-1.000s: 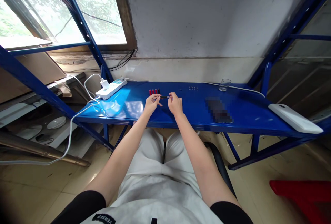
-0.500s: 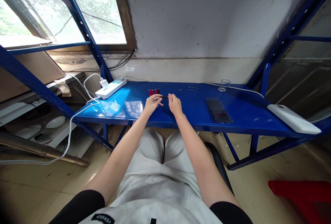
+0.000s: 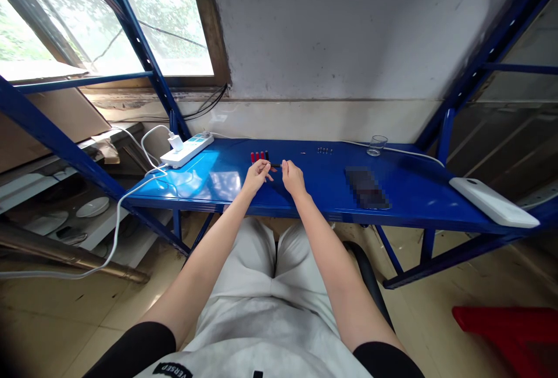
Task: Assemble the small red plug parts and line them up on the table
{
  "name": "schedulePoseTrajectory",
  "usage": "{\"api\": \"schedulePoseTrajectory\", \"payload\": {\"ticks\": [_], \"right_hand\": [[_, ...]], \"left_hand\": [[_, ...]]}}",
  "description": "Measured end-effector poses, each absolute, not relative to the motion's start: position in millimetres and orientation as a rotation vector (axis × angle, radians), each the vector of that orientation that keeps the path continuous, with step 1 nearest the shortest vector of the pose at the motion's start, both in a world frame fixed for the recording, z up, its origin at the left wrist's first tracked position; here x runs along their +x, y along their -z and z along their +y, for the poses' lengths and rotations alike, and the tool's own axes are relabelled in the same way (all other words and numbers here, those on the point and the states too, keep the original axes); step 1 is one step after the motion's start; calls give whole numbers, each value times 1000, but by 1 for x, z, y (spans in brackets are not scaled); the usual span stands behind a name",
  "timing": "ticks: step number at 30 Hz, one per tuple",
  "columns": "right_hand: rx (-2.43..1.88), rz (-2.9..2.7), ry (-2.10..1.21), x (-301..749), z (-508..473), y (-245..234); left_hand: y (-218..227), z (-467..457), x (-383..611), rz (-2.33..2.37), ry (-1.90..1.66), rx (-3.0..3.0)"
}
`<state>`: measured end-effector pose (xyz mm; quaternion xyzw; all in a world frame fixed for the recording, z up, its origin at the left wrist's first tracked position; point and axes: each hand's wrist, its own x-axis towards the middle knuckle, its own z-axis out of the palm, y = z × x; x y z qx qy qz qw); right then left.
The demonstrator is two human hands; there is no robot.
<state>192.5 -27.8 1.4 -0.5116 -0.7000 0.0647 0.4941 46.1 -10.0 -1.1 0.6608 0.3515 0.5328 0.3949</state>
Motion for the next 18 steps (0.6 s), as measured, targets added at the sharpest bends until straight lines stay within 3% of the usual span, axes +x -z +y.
{"api": "schedulePoseTrajectory", "payload": {"ticks": [18], "right_hand": [[-1260,-1733,-161,192,-28,-1]], "left_hand": [[6,-2,45,967,-1305,1600]]}}
